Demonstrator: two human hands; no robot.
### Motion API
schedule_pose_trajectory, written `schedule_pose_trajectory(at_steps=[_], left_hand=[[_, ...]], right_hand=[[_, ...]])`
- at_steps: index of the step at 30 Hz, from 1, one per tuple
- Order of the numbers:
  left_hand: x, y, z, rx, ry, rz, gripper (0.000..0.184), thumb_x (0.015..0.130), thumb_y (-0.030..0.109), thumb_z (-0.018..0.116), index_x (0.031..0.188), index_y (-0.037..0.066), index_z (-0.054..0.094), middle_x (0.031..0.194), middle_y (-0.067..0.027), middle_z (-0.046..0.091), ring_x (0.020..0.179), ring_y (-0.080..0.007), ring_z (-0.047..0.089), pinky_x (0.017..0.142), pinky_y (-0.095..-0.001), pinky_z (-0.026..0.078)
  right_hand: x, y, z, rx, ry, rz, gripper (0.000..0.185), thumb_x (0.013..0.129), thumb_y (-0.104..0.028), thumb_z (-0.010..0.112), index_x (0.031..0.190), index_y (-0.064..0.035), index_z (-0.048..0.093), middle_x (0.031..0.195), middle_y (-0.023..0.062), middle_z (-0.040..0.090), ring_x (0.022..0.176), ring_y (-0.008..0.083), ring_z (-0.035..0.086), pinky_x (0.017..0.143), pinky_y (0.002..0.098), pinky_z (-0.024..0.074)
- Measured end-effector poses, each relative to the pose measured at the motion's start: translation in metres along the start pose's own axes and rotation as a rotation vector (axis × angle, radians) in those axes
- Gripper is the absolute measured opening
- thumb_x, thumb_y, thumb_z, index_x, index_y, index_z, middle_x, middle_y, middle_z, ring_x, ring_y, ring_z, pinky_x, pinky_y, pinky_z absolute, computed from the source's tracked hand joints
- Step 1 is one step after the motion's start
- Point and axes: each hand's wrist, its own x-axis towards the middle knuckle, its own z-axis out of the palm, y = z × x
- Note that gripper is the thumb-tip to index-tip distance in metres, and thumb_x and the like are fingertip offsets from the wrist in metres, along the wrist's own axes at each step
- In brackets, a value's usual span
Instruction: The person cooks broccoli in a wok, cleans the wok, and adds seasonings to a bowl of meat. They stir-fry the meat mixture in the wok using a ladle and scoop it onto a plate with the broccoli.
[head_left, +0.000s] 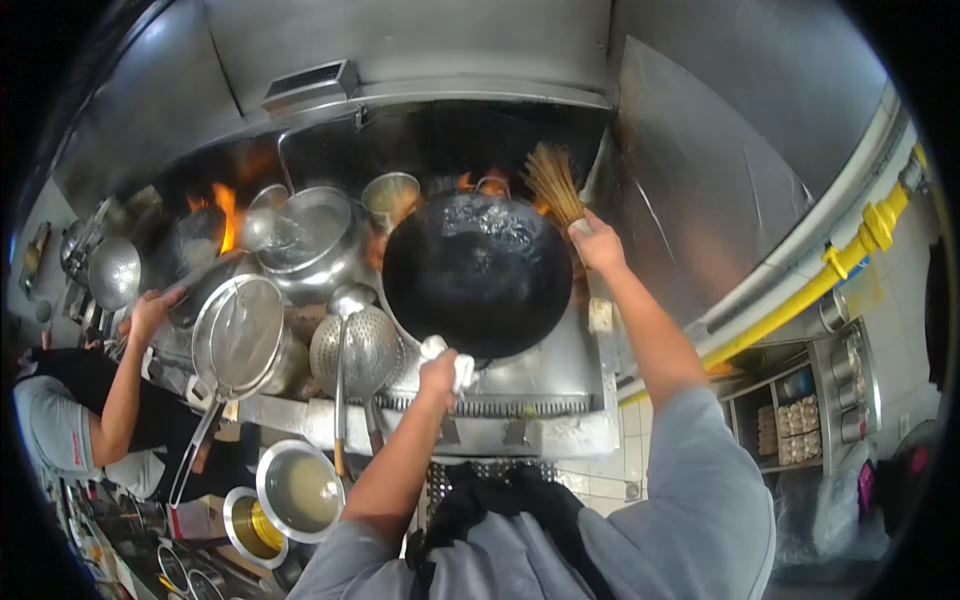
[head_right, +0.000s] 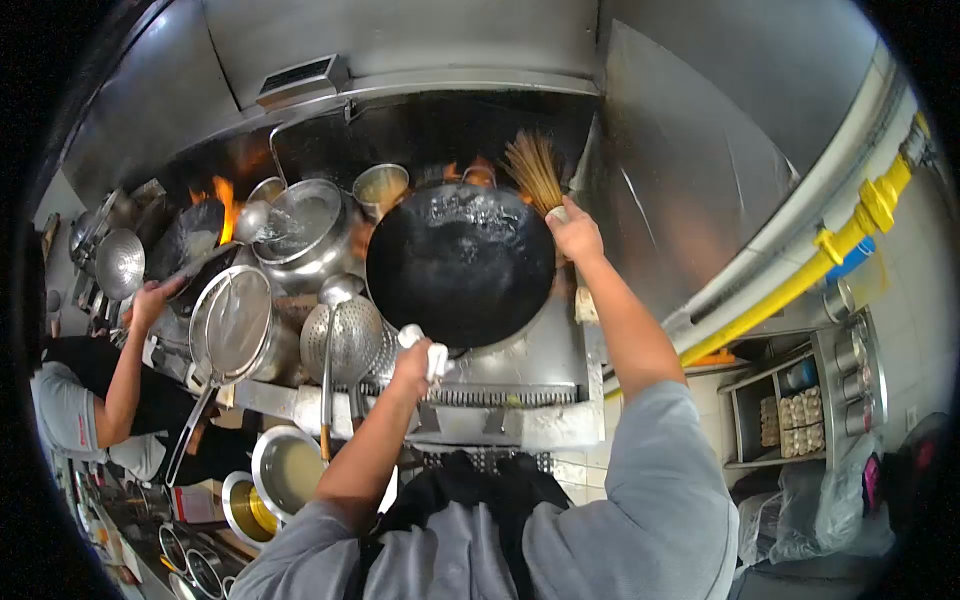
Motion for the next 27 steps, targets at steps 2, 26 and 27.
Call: schedule_pose_trajectory(at_steps=[2, 26, 27], left_hand=[[-0.036, 0.004, 0.008, -0.010, -0.005, -0.010, 0.020, 0.087, 0.018, 0.053, 0.093, -0.002, 0.054, 0.078, -0.0131, 0.061, 0.062, -0.0260, 0.063, 0.050, -0.0397, 0.056], [-0.358, -0.206, -0.173, 0.386, 0.157, 0.178, 0.055, 0.069, 0.045, 0.078, 0.102, 0.002, 0.067, 0.094, -0.0135, 0.068, 0.087, -0.0213, 0.064, 0.082, -0.0334, 0.050], [-0.405, -0.189, -0.182, 0.365, 0.220, 0.181, 0.055, 0.069, 0.044, 0.078, 0.102, 0.001, 0.066, 0.096, -0.0135, 0.068, 0.089, -0.0222, 0.064, 0.082, -0.0334, 0.049]], right_hand=[[-0.058, 0.019, -0.005, 0.286, 0.106, -0.077, 0.062, 0.087, -0.039, 0.061, 0.137, -0.0059, 0.045, 0.118, 0.0259, 0.060, 0.112, 0.0380, 0.057, 0.092, 0.0423, 0.0467], [-0.424, -0.288, 0.268, 0.827, -1.270, 0.508, 0.066, 0.075, -0.038, 0.074, 0.121, 0.0026, 0.051, 0.142, 0.0211, 0.036, 0.126, 0.0371, 0.039, 0.104, 0.0505, 0.0311], [-0.417, -0.293, 0.303, 0.845, -1.203, 0.684, 0.057, 0.077, -0.037, 0.071, 0.116, -0.0008, 0.051, 0.120, 0.0180, 0.046, 0.111, 0.0340, 0.045, 0.096, 0.0506, 0.0363]])
